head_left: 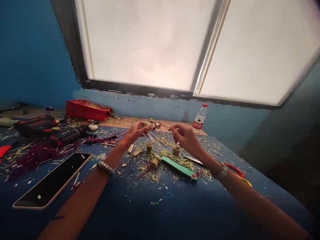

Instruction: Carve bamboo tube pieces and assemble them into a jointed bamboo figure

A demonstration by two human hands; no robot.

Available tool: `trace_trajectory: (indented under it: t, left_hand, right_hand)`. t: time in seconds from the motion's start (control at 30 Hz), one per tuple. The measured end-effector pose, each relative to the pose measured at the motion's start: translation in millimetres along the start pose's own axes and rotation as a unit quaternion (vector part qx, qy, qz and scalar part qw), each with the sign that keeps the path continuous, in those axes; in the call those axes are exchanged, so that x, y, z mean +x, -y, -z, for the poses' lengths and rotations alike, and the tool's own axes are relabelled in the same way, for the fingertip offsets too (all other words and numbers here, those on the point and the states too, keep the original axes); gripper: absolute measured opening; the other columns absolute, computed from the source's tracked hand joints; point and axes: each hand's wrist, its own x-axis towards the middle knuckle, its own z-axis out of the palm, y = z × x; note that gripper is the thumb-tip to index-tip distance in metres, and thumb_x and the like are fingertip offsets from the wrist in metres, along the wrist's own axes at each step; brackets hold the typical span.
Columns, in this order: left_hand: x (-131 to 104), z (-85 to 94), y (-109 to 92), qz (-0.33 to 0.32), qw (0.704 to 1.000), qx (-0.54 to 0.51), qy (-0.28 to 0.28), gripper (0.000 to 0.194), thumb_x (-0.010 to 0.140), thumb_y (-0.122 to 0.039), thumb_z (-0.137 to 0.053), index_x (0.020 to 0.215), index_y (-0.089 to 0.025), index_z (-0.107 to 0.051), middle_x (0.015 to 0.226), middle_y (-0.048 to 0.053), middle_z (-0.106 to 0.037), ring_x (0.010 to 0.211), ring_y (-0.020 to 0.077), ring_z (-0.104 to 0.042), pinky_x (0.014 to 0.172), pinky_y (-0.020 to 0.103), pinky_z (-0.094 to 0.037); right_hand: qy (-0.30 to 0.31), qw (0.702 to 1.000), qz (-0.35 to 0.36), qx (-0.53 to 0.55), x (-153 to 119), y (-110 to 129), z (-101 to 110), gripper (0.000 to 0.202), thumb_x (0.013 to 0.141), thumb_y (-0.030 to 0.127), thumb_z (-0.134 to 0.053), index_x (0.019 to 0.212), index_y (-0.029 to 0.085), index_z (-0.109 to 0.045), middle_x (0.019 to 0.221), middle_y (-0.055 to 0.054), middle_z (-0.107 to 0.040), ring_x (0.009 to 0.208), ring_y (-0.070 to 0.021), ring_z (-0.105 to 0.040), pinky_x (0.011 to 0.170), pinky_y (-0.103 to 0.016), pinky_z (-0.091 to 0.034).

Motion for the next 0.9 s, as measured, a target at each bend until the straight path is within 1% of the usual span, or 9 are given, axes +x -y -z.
trace_trajectory:
  t: [0.07,0.17,0.27,0.37,0.5,0.6,0.67,0.77,0.9]
  left_hand:
    - [1,0.8,1,-0.004,1.0,-0.006,-0.003,0.05,0.078,-0.063,-0.066,0.096,-0.019,-0.051,0.1,0.01,-0.073,0.077,0.0166,-0.064,0.074,0.031,-0.047]
    - [2,-1.0,3,-0.013,1.0,-0.007,0.001,0.047,0.087,-0.068,-0.048,0.083,-0.021,-0.047,0.072,0.002,-0.066,0.06,0.0147,-0.057,0.063,0.03,-0.045]
    - [2,-5.2,6,-0.014,1.0,-0.007,0.013,0.045,0.089,-0.065,-0.043,0.074,-0.023,-0.043,0.055,-0.003,-0.049,0.048,0.0133,-0.045,0.054,0.029,-0.042]
    - [2,-8.1,7,-0.013,0.999,-0.016,0.029,0.037,0.088,-0.057,-0.049,0.08,-0.022,-0.047,0.062,-0.001,-0.055,0.052,0.0138,-0.049,0.055,0.028,-0.045]
    - [0,-6.3,3,-0.012,0.997,-0.036,0.063,0.032,0.086,-0.05,-0.052,0.092,-0.018,-0.056,0.08,0.008,-0.069,0.06,0.0154,-0.055,0.058,0.03,-0.049]
    - [-6,-4.6,-2,-0.018,0.996,-0.038,0.073,0.037,0.089,-0.05,-0.046,0.087,-0.017,-0.062,0.085,0.01,-0.071,0.063,0.0163,-0.057,0.063,0.033,-0.052]
    - [-10,-5.6,-4,-0.03,0.995,-0.033,0.084,0.044,0.091,-0.055,-0.041,0.082,-0.017,-0.062,0.085,0.01,-0.07,0.065,0.0171,-0.058,0.066,0.034,-0.053]
    - [-14,-9.6,-6,-0.067,0.992,-0.011,0.108,0.046,0.093,-0.059,-0.04,0.085,-0.019,-0.06,0.089,0.008,-0.069,0.073,0.0177,-0.059,0.069,0.033,-0.053]
    - [-15,-14.1,-8,-0.103,0.987,0.014,0.121,0.041,0.095,-0.058,-0.046,0.09,-0.02,-0.059,0.095,0.008,-0.068,0.073,0.0162,-0.057,0.072,0.032,-0.053]
  right_hand:
    - [0.069,0.997,0.01,-0.034,-19,1,6,0.028,0.095,0.038,-0.053,0.082,0.018,-0.068,0.055,0.002,-0.058,0.049,-0.0108,-0.049,0.051,-0.027,-0.031]
    - [0.147,0.975,0.028,-0.163,-54,-2,4,0.028,0.094,0.042,-0.06,0.08,0.019,-0.069,0.07,-0.003,-0.067,0.059,-0.0147,-0.057,0.054,-0.028,-0.035]
    - [0.173,0.937,0.066,-0.298,-81,-11,-7,0.027,0.092,0.045,-0.065,0.092,0.018,-0.069,0.088,-0.008,-0.069,0.077,-0.0219,-0.064,0.061,-0.031,-0.042]
    - [0.187,0.929,0.061,-0.313,-90,-16,-8,0.022,0.094,0.04,-0.063,0.095,0.018,-0.066,0.09,-0.008,-0.068,0.081,-0.0235,-0.066,0.067,-0.034,-0.047]
    - [0.163,0.94,0.001,-0.299,-85,-12,13,0.02,0.096,0.038,-0.056,0.099,0.019,-0.062,0.092,-0.01,-0.069,0.076,-0.0243,-0.066,0.066,-0.035,-0.046]
    - [0.111,0.961,-0.027,-0.253,-74,-4,31,0.027,0.098,0.04,-0.048,0.108,0.019,-0.061,0.088,-0.01,-0.07,0.068,-0.0227,-0.065,0.059,-0.033,-0.043]
    - [0.079,0.974,-0.032,-0.211,-63,-1,36,0.032,0.099,0.042,-0.043,0.115,0.019,-0.059,0.081,-0.007,-0.068,0.06,-0.0204,-0.06,0.054,-0.031,-0.039]
    - [0.044,0.989,-0.029,-0.138,-42,-2,31,0.035,0.101,0.043,-0.036,0.115,0.018,-0.057,0.07,-0.002,-0.062,0.054,-0.0178,-0.053,0.051,-0.029,-0.035]
    - [0.022,0.999,-0.004,-0.027,-19,-14,10,0.039,0.102,0.047,-0.032,0.11,0.018,-0.057,0.069,0.0,-0.056,0.058,-0.0163,-0.051,0.053,-0.028,-0.035]
